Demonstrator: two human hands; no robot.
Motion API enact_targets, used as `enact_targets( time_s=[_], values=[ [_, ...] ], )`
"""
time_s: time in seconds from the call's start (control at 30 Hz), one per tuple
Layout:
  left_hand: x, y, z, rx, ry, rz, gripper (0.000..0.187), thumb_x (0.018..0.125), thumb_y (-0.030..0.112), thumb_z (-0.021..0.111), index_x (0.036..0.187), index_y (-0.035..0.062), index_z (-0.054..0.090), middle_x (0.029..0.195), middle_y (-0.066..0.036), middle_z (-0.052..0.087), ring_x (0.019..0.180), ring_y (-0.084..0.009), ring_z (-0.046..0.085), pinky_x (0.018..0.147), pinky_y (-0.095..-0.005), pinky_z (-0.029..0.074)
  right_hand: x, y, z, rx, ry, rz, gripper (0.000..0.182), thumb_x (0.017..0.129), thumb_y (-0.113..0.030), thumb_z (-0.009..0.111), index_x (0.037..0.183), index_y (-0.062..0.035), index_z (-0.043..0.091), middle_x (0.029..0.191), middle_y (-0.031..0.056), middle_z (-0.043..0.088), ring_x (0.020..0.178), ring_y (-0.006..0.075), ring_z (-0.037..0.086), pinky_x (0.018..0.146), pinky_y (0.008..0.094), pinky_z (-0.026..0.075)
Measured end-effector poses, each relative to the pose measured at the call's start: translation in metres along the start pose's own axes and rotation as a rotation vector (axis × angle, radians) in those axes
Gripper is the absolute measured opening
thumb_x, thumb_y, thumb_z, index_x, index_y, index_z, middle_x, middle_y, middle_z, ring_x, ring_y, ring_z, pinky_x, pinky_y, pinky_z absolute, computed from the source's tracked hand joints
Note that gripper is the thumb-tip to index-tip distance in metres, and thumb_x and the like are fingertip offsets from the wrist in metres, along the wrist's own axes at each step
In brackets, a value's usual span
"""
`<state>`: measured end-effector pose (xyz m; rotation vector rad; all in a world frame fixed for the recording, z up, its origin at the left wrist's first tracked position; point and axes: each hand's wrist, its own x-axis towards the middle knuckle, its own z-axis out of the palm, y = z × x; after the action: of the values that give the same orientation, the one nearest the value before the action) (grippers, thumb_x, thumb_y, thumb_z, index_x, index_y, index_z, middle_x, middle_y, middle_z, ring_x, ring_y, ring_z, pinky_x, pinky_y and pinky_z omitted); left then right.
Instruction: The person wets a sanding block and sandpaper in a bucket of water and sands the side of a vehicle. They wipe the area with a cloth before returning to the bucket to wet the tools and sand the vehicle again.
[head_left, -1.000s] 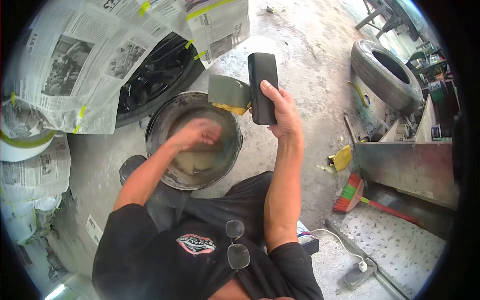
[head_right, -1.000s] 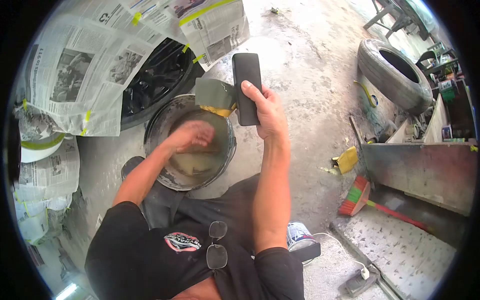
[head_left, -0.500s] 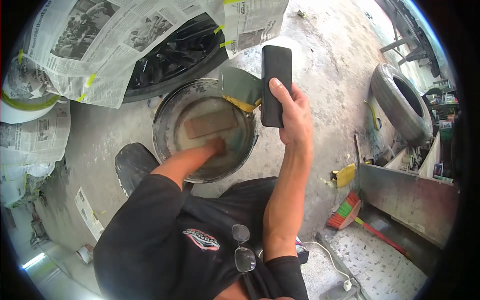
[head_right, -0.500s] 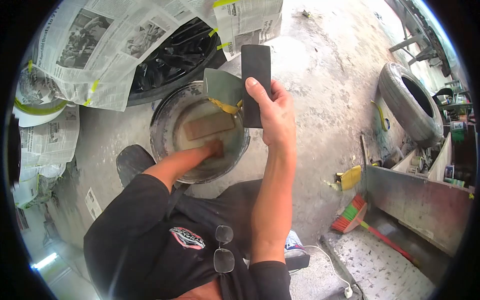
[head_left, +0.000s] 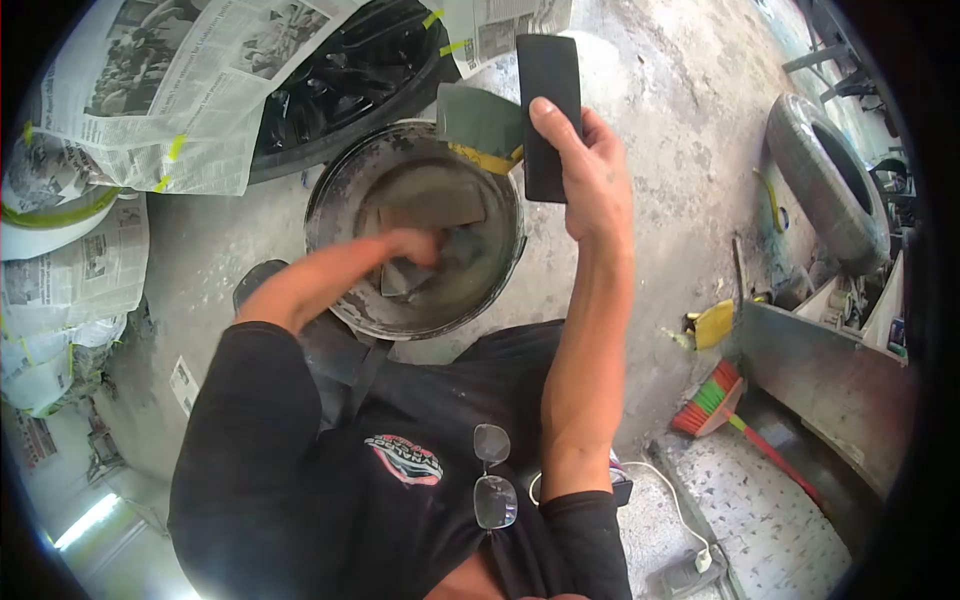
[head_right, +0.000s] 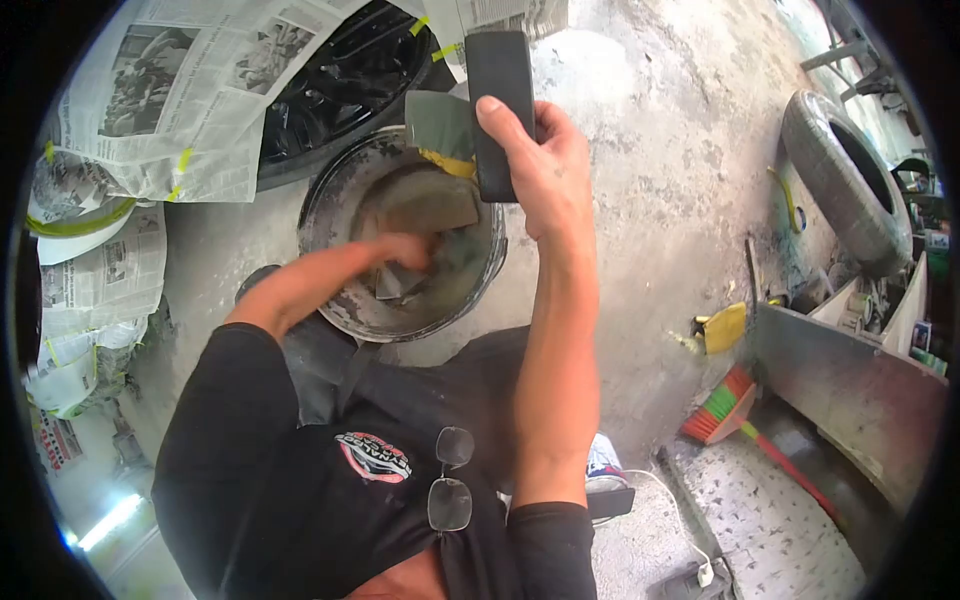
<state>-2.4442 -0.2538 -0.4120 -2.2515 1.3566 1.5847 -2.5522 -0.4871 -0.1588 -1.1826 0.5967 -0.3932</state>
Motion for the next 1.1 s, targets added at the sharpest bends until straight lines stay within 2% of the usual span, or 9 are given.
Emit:
enact_targets(
  time_s=[0.2,0.27,0.33,0.43,0.63,0.73,0.83,0.97,1.1],
  values=[
    [-0.080,0.014,-0.062,-0.664,-0.094,-0.015,0.056,0.082,0.034,0.077,0.126,0.0016,0.063,0.113,-0.012,0.068,0.103,-0.0197,0.066,0.077,-0.0344,0.056,0.010,0.002,-0.005,0.038,0.011,-0.017,0.051,0.083,-0.034,0.084,0.107,0.0065,0.065,0.090,0.0076,0.068,0.074,0.0105,0.062,0.065,0.0247,0.050],
    [-0.090,0.014,-0.066,-0.840,-0.027,-0.118,0.055,0.085,0.032,0.076,0.129,0.0018,0.062,0.113,-0.011,0.068,0.100,-0.0162,0.066,0.073,-0.0318,0.058,0.013,0.002,-0.003,0.049,0.017,-0.026,0.051,0.083,-0.035,0.084,0.107,0.0064,0.065,0.089,0.0076,0.068,0.074,0.0109,0.062,0.066,0.0250,0.050],
    [-0.126,0.050,-0.090,-0.968,0.128,-0.268,0.052,0.087,0.030,0.075,0.129,0.0019,0.062,0.114,-0.009,0.068,0.095,-0.0135,0.067,0.074,-0.0286,0.058,0.010,-0.002,0.002,0.058,0.019,-0.039,0.051,0.083,-0.035,0.084,0.107,0.0063,0.066,0.089,0.0076,0.068,0.073,0.0107,0.061,0.065,0.0247,0.050],
    [-0.114,0.011,-0.091,-1.179,-0.135,-0.108,0.052,0.095,0.016,0.067,0.142,-0.0007,0.052,0.118,-0.007,0.067,0.107,-0.0149,0.065,0.086,-0.0325,0.057,0.007,-0.004,0.004,0.056,0.024,-0.056,0.051,0.082,-0.035,0.084,0.107,0.0067,0.066,0.089,0.0077,0.068,0.073,0.0103,0.061,0.064,0.0244,0.049],
    [-0.132,-0.002,-0.094,-1.417,-0.007,0.123,0.042,0.097,0.005,0.058,0.138,-0.0027,0.055,0.124,-0.011,0.067,0.110,-0.0155,0.066,0.096,-0.0334,0.055,0.007,-0.003,0.008,-0.035,0.039,-0.065,0.053,0.083,-0.036,0.082,0.107,0.0085,0.066,0.088,0.0078,0.068,0.074,0.0095,0.060,0.065,0.0243,0.049],
    [-0.136,0.001,-0.092,-1.450,0.085,0.125,0.041,0.097,0.001,0.054,0.138,-0.0005,0.057,0.128,-0.015,0.067,0.113,-0.0232,0.067,0.102,-0.0365,0.052,0.008,-0.002,0.013,-0.066,0.049,-0.065,0.053,0.083,-0.037,0.081,0.106,0.0088,0.066,0.088,0.0083,0.069,0.075,0.0105,0.061,0.066,0.0252,0.049],
    [-0.138,0.020,-0.072,-0.095,0.667,0.292,0.046,0.095,-0.004,0.051,0.140,0.0031,0.056,0.134,-0.019,0.063,0.119,-0.0340,0.064,0.106,-0.0411,0.050,0.008,0.000,0.015,-0.112,0.056,-0.084,0.053,0.084,-0.037,0.081,0.105,0.0090,0.065,0.089,0.0091,0.069,0.076,0.0118,0.061,0.067,0.0268,0.050],
    [-0.153,0.032,-0.063,0.059,0.935,0.359,0.057,0.083,-0.011,0.051,0.137,0.0044,0.060,0.138,-0.022,0.060,0.127,-0.0395,0.058,0.110,-0.0460,0.046,0.007,-0.001,0.017,-0.153,0.036,-0.093,0.054,0.084,-0.038,0.080,0.106,0.0094,0.065,0.090,0.0097,0.069,0.078,0.0127,0.063,0.068,0.0281,0.051],
    [-0.176,0.037,-0.066,0.174,1.182,0.551,0.045,0.087,0.002,0.069,0.130,0.0137,0.067,0.138,-0.015,0.062,0.127,-0.0353,0.059,0.111,-0.0488,0.043,0.004,-0.008,0.016,-0.206,0.064,-0.077,0.051,0.084,-0.037,0.079,0.102,0.0085,0.066,0.087,0.0087,0.069,0.076,0.0126,0.063,0.068,0.0284,0.051]
  ],
)
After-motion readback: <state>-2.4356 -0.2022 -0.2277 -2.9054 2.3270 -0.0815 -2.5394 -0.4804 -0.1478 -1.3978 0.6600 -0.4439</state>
